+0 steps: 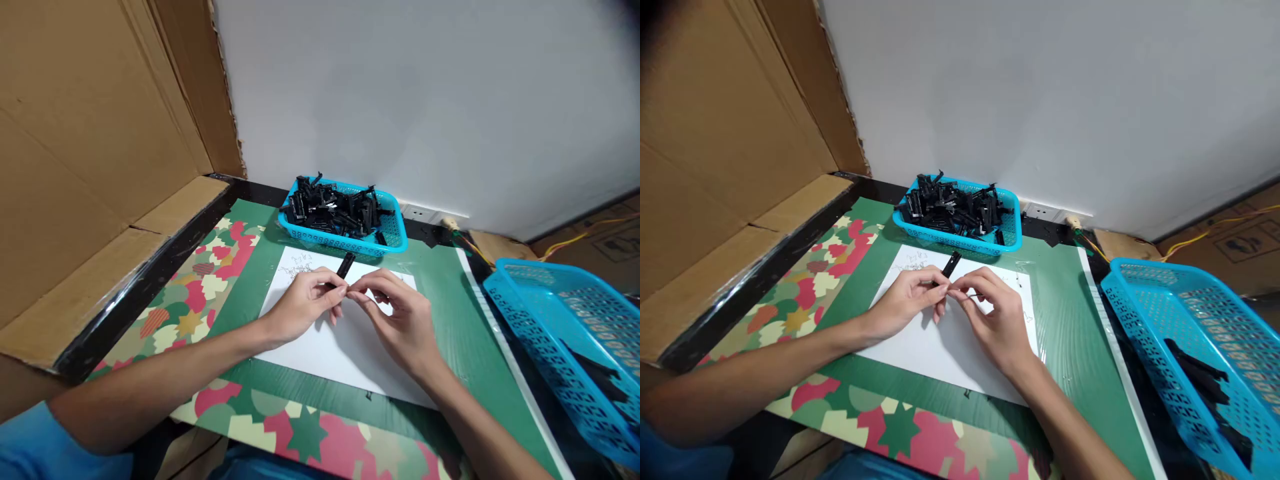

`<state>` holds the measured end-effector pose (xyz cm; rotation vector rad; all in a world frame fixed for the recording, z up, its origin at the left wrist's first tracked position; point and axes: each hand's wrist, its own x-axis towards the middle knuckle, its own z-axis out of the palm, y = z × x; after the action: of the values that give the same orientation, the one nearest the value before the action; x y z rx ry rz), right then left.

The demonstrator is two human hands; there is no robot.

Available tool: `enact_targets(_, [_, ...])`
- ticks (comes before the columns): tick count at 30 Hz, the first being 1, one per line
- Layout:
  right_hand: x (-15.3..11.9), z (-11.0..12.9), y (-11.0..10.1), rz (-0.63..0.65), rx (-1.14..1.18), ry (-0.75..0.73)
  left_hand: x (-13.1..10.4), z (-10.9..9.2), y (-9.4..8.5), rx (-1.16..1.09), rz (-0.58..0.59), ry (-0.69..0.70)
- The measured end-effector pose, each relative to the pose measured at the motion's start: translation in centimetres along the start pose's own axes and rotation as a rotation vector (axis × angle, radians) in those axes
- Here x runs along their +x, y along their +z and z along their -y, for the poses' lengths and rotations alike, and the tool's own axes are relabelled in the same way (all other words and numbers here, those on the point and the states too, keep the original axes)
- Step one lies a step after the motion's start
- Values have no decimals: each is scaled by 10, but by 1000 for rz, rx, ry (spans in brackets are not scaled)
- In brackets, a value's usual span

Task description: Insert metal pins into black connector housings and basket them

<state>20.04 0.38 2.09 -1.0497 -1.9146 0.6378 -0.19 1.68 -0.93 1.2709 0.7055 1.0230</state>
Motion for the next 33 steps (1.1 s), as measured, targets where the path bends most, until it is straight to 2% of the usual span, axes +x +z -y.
enact_targets(5, [0, -5, -5, 7, 73, 140, -1, 1, -2, 95, 7, -2])
enact_targets(12, [4, -2, -14, 207, 39, 215, -4, -2, 1, 228, 27, -39])
enact_targets(15, [7, -2, -24, 261, 32, 239, -5, -5, 1, 168, 74, -105])
enact_targets(18, [9, -7, -36, 166, -15, 261, -4, -5, 2, 47, 113, -142])
enact_targets(20, [11, -11, -41, 58, -98, 266, -5, -4, 3, 6, 101, -127])
enact_targets(22, [12, -16, -42, 15, -180, 267, -5, -3, 5, 12, 79, -135])
enact_targets(26, [13, -23, -33, 71, -212, 284, -7, -1, 7, 47, 57, -201])
enact_targets(33, [10, -31, -22, 158, -237, 326, -10, -2, 8, 60, 47, -237])
